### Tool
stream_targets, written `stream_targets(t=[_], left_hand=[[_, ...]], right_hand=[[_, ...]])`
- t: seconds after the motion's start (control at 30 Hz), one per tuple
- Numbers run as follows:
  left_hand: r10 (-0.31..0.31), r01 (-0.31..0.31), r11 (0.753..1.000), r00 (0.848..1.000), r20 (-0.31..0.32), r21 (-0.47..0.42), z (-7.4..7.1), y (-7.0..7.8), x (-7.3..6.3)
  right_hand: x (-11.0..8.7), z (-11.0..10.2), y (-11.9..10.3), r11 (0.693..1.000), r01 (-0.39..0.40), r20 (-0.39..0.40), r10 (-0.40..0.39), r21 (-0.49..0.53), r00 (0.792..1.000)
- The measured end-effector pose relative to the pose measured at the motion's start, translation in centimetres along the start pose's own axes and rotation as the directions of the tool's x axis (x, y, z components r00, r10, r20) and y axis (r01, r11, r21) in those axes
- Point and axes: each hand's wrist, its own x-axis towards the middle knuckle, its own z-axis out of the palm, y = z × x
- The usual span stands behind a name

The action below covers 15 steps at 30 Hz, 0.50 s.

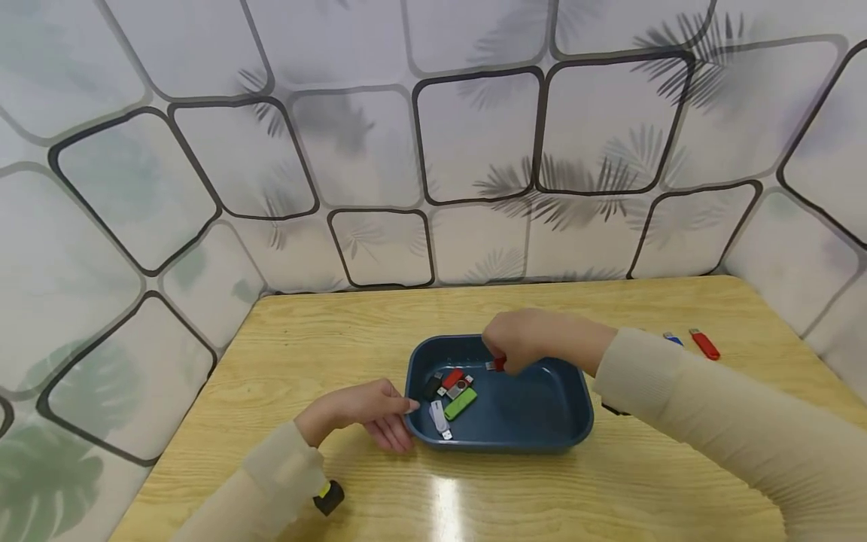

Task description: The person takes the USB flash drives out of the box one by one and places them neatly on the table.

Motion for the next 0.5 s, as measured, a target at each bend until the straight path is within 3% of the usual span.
stream_targets(t=[0.23,0.5], left_hand=[[-0.003,0.003,1.0,1.0,0.01,-0.004,-0.1,-0.1,-0.2],[-0.005,0.004,1.0,1.0,0.01,0.02,-0.5,0.4,-0.6]], right_hand=[[-2.2,-0.7,2.3,0.998,-0.062,-0.034,0.061,-0.031,0.998],[-5.4,0.6,6.6,0.989,-0.14,-0.083,0.144,0.053,0.986]])
